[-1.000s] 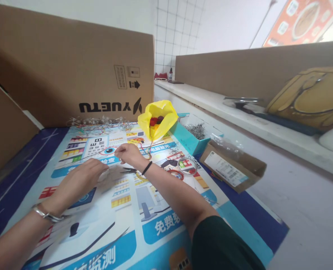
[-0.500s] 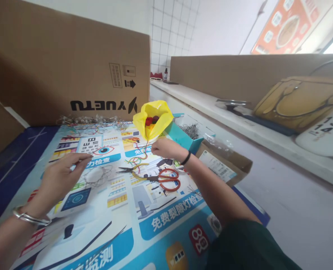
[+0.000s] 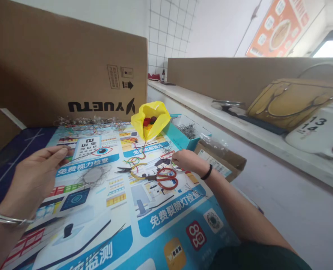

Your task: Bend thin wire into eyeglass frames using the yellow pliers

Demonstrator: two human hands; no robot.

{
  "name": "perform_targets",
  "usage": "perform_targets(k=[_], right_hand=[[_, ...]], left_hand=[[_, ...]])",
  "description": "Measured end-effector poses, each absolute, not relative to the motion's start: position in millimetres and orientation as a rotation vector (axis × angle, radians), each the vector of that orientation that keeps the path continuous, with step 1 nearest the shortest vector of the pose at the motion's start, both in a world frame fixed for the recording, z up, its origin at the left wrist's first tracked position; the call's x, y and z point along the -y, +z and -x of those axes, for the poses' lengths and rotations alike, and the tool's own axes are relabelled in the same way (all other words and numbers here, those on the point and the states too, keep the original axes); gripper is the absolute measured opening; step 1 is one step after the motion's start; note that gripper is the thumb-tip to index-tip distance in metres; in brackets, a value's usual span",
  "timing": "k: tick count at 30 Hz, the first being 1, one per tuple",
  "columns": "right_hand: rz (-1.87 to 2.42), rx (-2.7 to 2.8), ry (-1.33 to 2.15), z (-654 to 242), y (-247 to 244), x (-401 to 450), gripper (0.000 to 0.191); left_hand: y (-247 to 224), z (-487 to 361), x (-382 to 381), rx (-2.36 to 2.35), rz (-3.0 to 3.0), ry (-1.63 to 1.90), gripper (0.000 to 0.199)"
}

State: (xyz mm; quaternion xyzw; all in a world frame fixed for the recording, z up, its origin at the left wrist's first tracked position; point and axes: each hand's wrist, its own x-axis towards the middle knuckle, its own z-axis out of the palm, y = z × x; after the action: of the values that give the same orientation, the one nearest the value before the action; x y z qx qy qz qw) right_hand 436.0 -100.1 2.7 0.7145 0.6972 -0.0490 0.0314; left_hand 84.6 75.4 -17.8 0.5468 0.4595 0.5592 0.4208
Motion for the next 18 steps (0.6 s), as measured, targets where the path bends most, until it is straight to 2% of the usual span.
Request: perform_targets(k=[5, 7, 11, 18], right_hand=[[-1.95, -2.392, -0.291, -404.7, -14.4, 113.2, 0.019], [-1.95, -2.461, -0.247, -394.8, -23.9, 116.8, 0.024], [-1.989, -2.421, -0.152, -388.1, -35.9, 118.0, 0.017], [-1.914, -2.347, -0.051, -392.5, -25.5, 102.4, 0.013]], left_hand=[[-19.5, -87.4, -71.1, -1.041, -1.332, 1.286, 0.025], [-18.6, -88.9, -67.7, -1.015, -1.369, 1.253, 0.026], [-15.7, -90.5, -63.3, -1.039, -1.398, 1.239, 0.025], [-14.6, -90.7, -62.7, -1.047, -1.395, 1.229, 0.022]])
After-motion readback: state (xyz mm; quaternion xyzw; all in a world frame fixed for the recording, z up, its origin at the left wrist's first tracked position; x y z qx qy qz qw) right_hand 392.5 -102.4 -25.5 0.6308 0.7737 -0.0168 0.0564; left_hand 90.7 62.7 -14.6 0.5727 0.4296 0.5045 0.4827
